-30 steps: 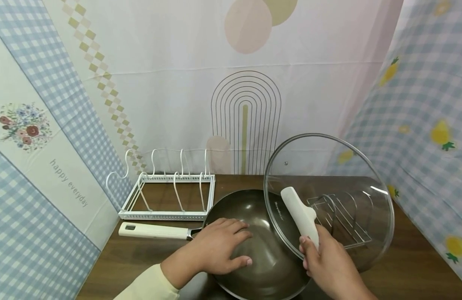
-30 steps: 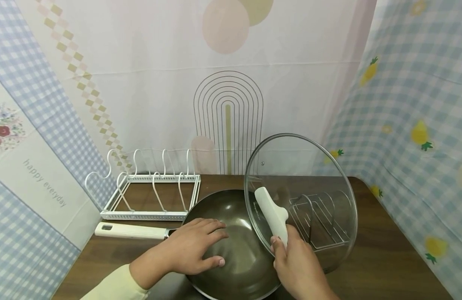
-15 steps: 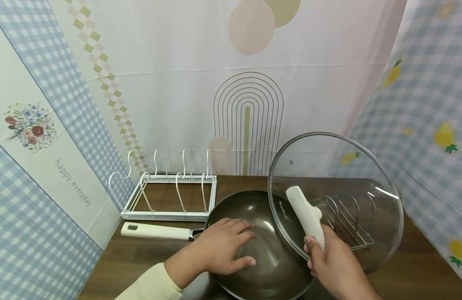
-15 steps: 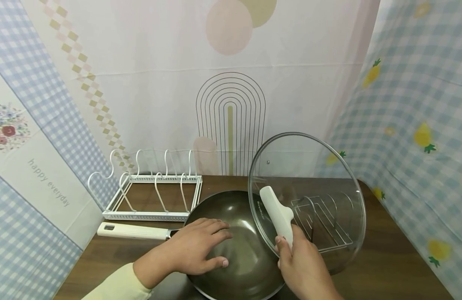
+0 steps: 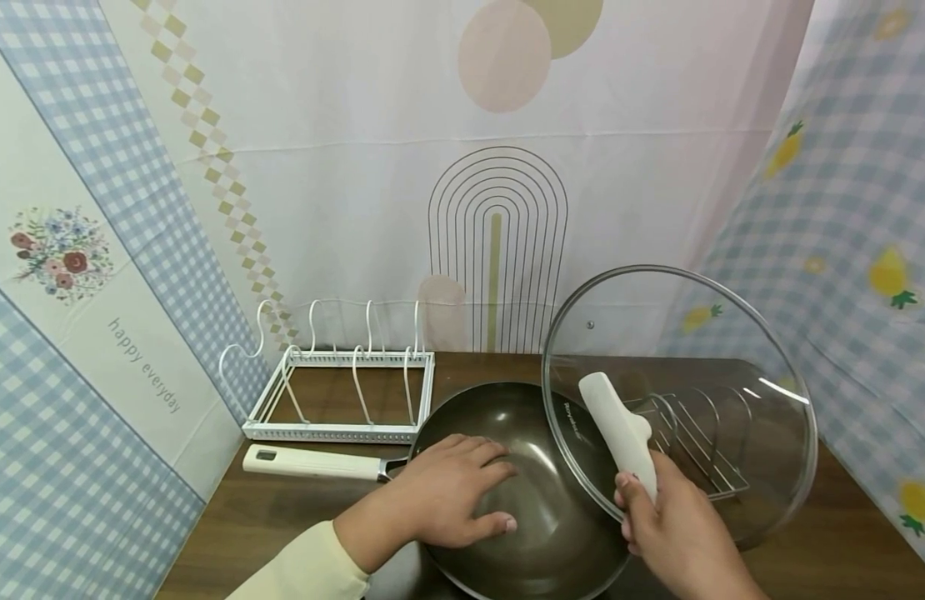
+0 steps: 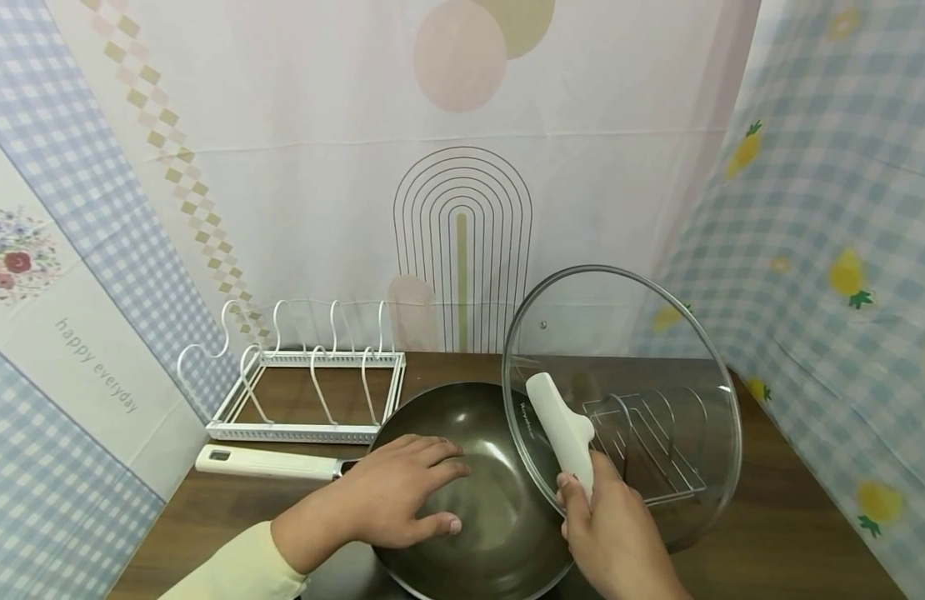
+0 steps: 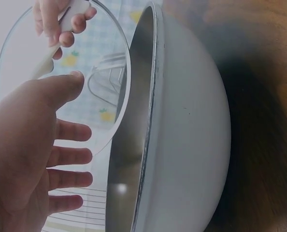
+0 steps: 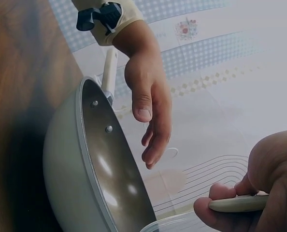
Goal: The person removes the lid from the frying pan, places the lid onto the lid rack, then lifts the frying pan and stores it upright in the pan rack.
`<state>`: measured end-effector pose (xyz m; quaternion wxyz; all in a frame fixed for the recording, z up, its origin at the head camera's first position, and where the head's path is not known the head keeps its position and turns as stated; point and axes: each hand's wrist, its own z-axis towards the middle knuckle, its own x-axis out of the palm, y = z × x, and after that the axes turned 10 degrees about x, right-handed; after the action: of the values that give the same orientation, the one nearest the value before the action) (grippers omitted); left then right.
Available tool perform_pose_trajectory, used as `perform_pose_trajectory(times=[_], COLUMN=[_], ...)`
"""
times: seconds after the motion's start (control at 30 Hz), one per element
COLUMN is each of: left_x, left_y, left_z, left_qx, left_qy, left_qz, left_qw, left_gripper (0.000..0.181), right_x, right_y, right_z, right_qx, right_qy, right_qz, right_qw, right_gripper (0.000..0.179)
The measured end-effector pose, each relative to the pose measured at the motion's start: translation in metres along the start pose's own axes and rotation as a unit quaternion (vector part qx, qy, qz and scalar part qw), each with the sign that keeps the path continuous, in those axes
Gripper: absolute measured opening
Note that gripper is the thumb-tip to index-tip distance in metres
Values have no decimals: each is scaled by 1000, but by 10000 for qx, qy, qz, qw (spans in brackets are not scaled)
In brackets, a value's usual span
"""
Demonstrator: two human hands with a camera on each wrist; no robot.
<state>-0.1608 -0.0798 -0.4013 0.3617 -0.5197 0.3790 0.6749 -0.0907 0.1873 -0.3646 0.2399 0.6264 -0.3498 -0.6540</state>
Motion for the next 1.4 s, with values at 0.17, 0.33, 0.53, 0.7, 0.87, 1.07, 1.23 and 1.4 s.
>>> perform_pose_trajectory(times=[0.17, 0.33, 0.53, 0.7, 0.87, 1.07, 1.23, 1.4], left_x=[-1, -2, -4, -5, -6, -5, -5, -4], left_y=[-1, -2, -3, -4, -6, -7, -7, -7], left_z=[4, 7, 11, 14, 16, 18, 20, 21], left_qx=[32, 56, 52, 24, 28, 85, 119, 127], left_qy=[102, 112, 159, 260, 360, 444, 450, 463], left_qz=[10, 41, 30, 13, -72, -4, 56, 85], left_qw=[9999, 9999, 9999, 9997, 9993, 9990, 9989, 9988], left_gripper=[66, 66, 67, 67, 67, 68, 68, 67], right_x=[-2, -4, -6, -8, -10, -12, -14, -16], right_y=[-1, 0, 0, 1, 1, 1, 1, 0], right_z=[-1, -1, -2, -2, -3, -1, 0, 1], right_qx=[-126, -130, -149, -196, -240, 47, 351, 322], right_qy=[-75, -47, -41, -87, -105, 55, 193, 195], right_qz=[-113, -88, -57, -121, -228, -38, 108, 143], right_qw=[9998, 9999, 9999, 9997, 9994, 10000, 9991, 9992], right_gripper=[24, 23, 23, 23, 25, 24, 28, 31])
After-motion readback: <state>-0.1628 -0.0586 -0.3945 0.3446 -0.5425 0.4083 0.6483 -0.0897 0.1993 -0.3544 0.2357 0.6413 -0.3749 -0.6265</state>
